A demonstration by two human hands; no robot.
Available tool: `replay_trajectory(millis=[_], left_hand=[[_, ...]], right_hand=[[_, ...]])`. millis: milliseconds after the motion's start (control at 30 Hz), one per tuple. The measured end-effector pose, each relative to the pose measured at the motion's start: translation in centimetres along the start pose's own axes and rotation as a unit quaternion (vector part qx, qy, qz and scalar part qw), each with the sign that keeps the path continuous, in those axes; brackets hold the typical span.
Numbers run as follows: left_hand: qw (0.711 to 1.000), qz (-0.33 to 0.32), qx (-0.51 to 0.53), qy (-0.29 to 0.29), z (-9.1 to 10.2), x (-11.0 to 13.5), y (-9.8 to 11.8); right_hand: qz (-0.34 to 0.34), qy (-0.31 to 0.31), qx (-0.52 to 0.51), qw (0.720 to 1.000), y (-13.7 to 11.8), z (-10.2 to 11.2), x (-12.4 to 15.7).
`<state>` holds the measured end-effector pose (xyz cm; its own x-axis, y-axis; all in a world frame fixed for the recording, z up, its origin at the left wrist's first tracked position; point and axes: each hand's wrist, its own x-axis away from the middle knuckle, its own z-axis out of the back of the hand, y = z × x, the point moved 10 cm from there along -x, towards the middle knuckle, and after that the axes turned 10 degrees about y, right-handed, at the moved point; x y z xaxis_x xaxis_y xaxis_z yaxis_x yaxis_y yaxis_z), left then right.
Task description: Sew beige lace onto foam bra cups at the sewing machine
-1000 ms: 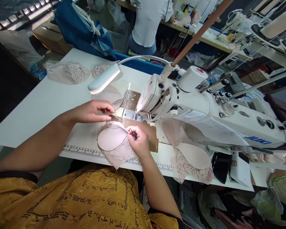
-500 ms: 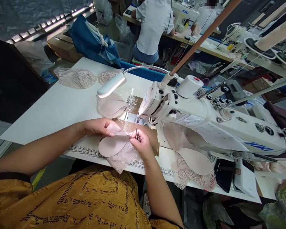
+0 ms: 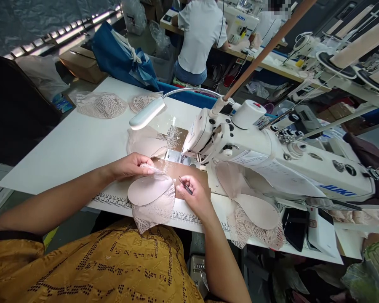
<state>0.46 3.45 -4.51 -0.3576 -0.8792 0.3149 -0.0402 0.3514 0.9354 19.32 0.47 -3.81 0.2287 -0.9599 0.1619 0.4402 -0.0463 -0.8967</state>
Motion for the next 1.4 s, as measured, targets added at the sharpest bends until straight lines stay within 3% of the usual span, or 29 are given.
replay_trajectory(millis=[133,233,300,367,433,500,567,633,733,800,933,1000,1100,1167,1267,1400], left_hand=[[1.000,-0.014,-0.022,-0.002,-0.5,-0.3,-0.3],[0.995,-0.048,-0.082,-0.016,-0.8,-0.1,0.7],[0.978,-0.076,-0.195,-0.018,-0.4,0.4,2.0],[0.935,-0.102,-0.338,0.026,1.1,0.9,4.0],[0.878,-0.132,-0.445,0.116,3.3,1.1,6.7],[0.829,-0.169,-0.498,0.192,4.7,0.6,8.9],[0.803,-0.200,-0.522,0.208,4.7,-1.0,9.7],[0.809,-0.193,-0.524,0.184,4.2,-3.4,9.0],[0.840,-0.135,-0.502,0.156,4.0,-6.3,7.3],[0.858,-0.103,-0.481,0.146,4.3,-6.7,6.3],[0.901,-0.077,-0.414,0.104,4.5,-4.9,4.7],[0.938,-0.071,-0.333,0.069,4.0,-3.7,3.9],[0.984,-0.041,-0.172,0.018,2.6,-2.6,2.8],[0.994,-0.021,-0.108,0.007,1.9,-2.4,2.4],[0.997,-0.022,-0.074,0.011,1.4,-2.3,2.5],[0.974,-0.089,-0.202,0.047,2.0,-1.9,3.6]], right_hand=[[0.048,0.069,0.029,0.996,-1.9,0.4,-1.1],[0.111,0.054,0.045,0.991,-4.1,-1.9,-2.1],[0.145,0.039,0.075,0.986,-4.9,-3.2,-2.5],[0.154,0.037,0.120,0.980,-4.8,-3.5,-2.8],[0.146,0.054,0.178,0.972,-4.3,-3.0,-2.8],[0.152,0.094,0.234,0.956,-4.3,-2.0,-2.5],[0.188,0.120,0.260,0.939,-5.3,-2.1,-1.8],[0.251,0.077,0.256,0.930,-6.5,-3.9,-1.0],[0.317,-0.039,0.254,0.913,-6.9,-7.0,0.5],[0.306,-0.064,0.275,0.909,-6.1,-6.6,1.0],[0.197,-0.066,0.306,0.929,-3.4,-2.0,1.1],[0.153,-0.063,0.266,0.950,-2.9,0.0,1.1],[0.090,0.002,0.160,0.983,-2.9,1.6,0.0],[0.055,0.034,0.084,0.994,-3.0,0.9,-1.2],[0.056,0.017,-0.014,0.998,-3.8,-2.1,-3.2],[0.077,0.037,-0.055,0.995,-4.5,-4.0,-4.9]])
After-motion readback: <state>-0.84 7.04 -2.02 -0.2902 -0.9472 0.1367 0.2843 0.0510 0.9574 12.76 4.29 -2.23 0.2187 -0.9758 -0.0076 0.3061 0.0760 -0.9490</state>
